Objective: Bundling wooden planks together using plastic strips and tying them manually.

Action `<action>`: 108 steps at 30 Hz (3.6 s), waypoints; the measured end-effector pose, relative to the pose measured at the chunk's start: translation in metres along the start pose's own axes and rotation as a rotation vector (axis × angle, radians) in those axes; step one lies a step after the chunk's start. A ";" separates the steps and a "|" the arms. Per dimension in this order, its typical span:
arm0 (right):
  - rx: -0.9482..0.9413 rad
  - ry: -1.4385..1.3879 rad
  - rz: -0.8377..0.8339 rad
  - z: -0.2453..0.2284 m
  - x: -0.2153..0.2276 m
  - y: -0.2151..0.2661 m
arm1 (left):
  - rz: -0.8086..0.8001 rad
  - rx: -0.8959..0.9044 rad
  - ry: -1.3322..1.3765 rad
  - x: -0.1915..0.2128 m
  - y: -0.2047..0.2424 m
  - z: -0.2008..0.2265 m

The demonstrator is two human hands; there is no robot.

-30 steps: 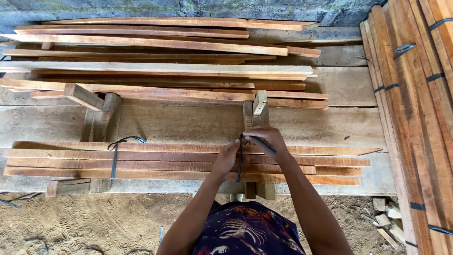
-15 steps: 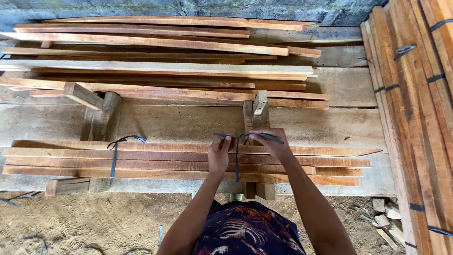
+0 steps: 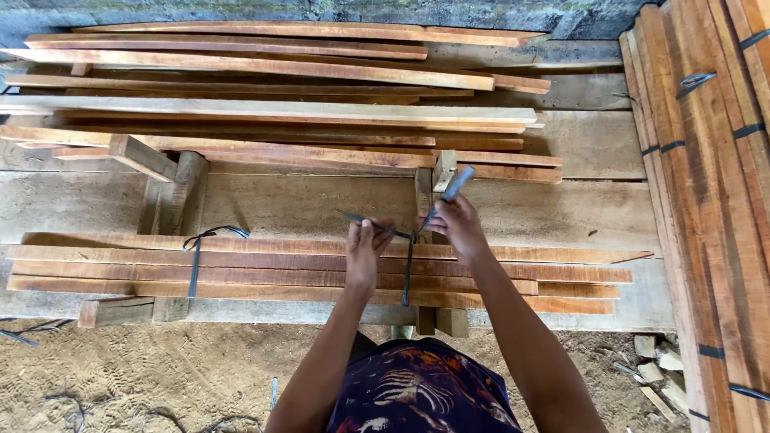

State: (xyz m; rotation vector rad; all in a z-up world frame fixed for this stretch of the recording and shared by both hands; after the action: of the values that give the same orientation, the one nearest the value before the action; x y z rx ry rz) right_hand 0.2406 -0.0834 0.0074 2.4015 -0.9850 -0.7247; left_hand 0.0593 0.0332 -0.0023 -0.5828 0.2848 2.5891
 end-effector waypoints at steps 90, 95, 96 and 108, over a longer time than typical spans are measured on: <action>-0.394 0.901 -0.038 0.056 -0.024 -0.086 | -0.637 -0.914 -1.004 0.012 0.030 -0.027; -0.365 0.138 0.094 0.041 -0.027 -0.049 | -0.543 -0.430 -0.714 -0.022 0.026 0.011; -0.303 -0.047 0.155 0.032 -0.026 -0.038 | -0.493 -0.303 -0.597 -0.025 0.026 0.011; -0.077 -0.171 0.221 0.011 -0.039 -0.050 | -0.412 -0.275 -0.458 -0.011 0.026 -0.011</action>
State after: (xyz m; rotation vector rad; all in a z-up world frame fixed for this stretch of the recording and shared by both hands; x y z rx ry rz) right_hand 0.2352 -0.0247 -0.0181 2.1493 -1.2440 -0.8781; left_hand 0.0596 0.0028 -0.0046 -0.1034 -0.3149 2.2809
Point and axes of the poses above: each hand's wrist, its own y-axis away from the middle knuckle, its own x-axis out of the back of the hand, z = x × y, the point moved 6 cm from there along -y, towards the middle knuckle, and after that the axes turned 15 degrees about -x, right-handed, at the moved point
